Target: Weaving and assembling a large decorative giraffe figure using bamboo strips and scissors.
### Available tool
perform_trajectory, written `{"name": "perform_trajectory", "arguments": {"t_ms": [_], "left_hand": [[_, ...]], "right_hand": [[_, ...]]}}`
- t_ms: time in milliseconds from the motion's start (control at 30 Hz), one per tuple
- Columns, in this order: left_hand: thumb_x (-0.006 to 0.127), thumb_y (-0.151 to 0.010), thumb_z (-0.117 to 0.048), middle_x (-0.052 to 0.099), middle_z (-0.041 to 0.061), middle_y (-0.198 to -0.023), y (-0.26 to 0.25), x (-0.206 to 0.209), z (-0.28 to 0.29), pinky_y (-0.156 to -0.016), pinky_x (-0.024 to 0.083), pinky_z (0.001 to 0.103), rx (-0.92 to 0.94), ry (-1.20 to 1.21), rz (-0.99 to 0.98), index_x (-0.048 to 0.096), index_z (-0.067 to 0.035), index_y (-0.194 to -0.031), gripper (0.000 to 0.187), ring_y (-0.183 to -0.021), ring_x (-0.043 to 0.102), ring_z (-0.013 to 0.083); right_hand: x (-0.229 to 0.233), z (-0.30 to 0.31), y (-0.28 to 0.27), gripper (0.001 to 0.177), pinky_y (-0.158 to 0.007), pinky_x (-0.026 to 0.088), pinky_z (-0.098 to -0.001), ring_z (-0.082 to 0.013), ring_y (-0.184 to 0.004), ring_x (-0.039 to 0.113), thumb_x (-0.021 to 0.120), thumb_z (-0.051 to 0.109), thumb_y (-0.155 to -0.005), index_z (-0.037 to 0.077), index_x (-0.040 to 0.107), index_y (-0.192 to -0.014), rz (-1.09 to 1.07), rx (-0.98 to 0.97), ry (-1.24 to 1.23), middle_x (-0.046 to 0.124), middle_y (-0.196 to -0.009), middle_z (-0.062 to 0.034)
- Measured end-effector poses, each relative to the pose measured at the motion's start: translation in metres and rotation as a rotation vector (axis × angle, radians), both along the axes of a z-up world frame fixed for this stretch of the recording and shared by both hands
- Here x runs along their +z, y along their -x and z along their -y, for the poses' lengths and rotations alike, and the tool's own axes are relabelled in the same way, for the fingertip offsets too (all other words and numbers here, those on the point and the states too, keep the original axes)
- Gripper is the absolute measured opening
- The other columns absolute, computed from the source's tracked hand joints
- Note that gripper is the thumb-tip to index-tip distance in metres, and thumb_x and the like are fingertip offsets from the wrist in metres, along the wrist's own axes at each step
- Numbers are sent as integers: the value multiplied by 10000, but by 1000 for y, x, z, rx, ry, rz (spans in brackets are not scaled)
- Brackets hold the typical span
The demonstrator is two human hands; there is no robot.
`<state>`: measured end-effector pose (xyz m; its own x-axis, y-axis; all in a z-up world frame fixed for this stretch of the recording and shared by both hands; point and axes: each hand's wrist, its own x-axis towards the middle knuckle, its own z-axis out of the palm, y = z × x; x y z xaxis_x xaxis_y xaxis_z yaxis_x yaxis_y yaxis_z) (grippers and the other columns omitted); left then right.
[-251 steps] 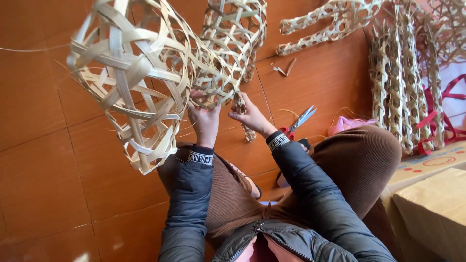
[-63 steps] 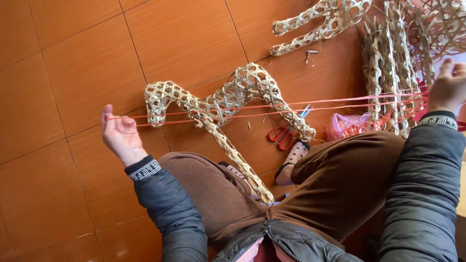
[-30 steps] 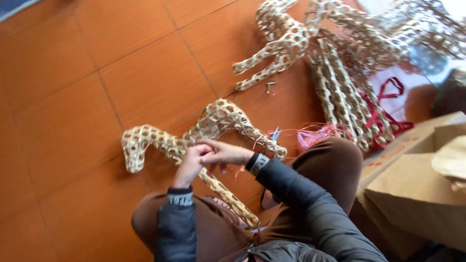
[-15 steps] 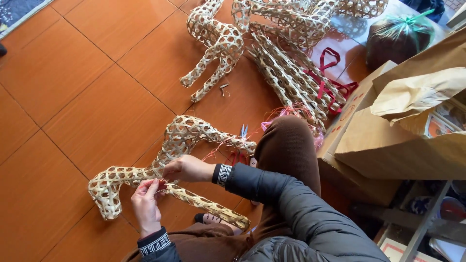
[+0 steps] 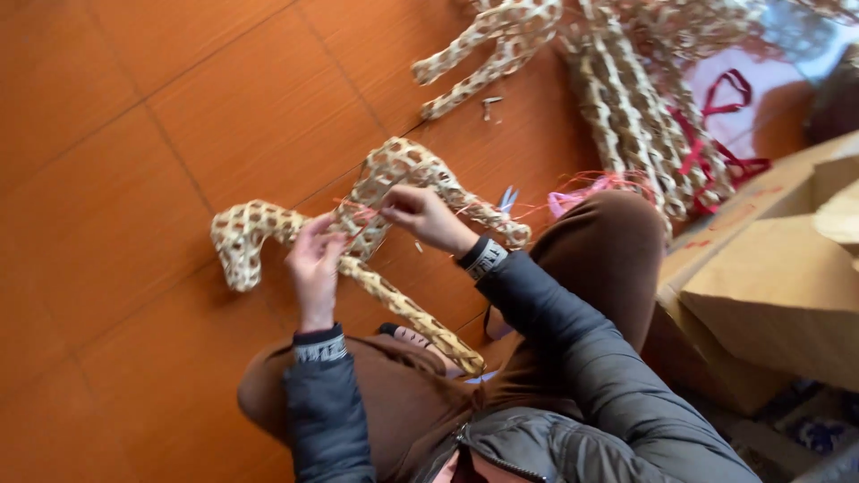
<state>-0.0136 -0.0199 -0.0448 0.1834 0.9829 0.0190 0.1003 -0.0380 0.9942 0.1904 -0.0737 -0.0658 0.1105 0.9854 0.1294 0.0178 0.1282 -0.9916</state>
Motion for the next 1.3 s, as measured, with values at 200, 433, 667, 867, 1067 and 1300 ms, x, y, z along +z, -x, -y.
{"name": "perform_trajectory", "arguments": {"t_ms": [200,433,667,867,1067,1300], "left_hand": [[700,-935,-226,701,181,-999,-12,-1,-5,-594,603,256,-299,177,258,552,-8,-1298,448,-761,714,199],[760,-882,-99,712,124,-767,-10,-6,-6,-488,582,214,-252,155,138,730,2,-1004,161,-595,683,132],[679,-933,-53,609,23,-707,5,-27,-17,-537,519,261,-124,-413,-365,688,-163,-1139,234,-607,608,151],[499,-1011,2,465,7,-721,5,-26,-20,-568,494,276,-326,-635,-701,480,-334,-1483,580,-603,448,141],[477,-1031,-76,484,69,-786,8,3,-7,-627,523,411,-597,-278,-608,531,-355,-1435,494,-640,550,231],[401,-1053,-84,419,-8,-935,4,-16,-10,-903,473,394,-665,1,-367,587,-232,-1397,418,-911,452,156]], "right_hand": [[1,-3,6,55,-725,483,-241,-72,-767,554,661,77,-953,79,655,-1007,-52,13,75,588,-798,26],[17,1,3,27,-610,401,-218,-61,-639,469,693,85,-934,79,683,-958,92,-38,59,531,-648,35],[25,4,0,52,-600,433,-262,-91,-610,486,722,60,-904,73,710,-953,261,-71,58,536,-593,-10],[21,4,-25,72,-640,502,-297,-122,-622,591,731,76,-922,99,730,-991,452,-118,29,626,-623,-34],[36,4,-24,86,-644,519,-371,-214,-630,619,710,72,-939,116,728,-1011,505,-127,-27,622,-618,-85],[36,6,-22,73,-665,524,-385,-240,-677,628,709,86,-949,127,721,-1007,513,-111,-57,625,-670,-102]]}}
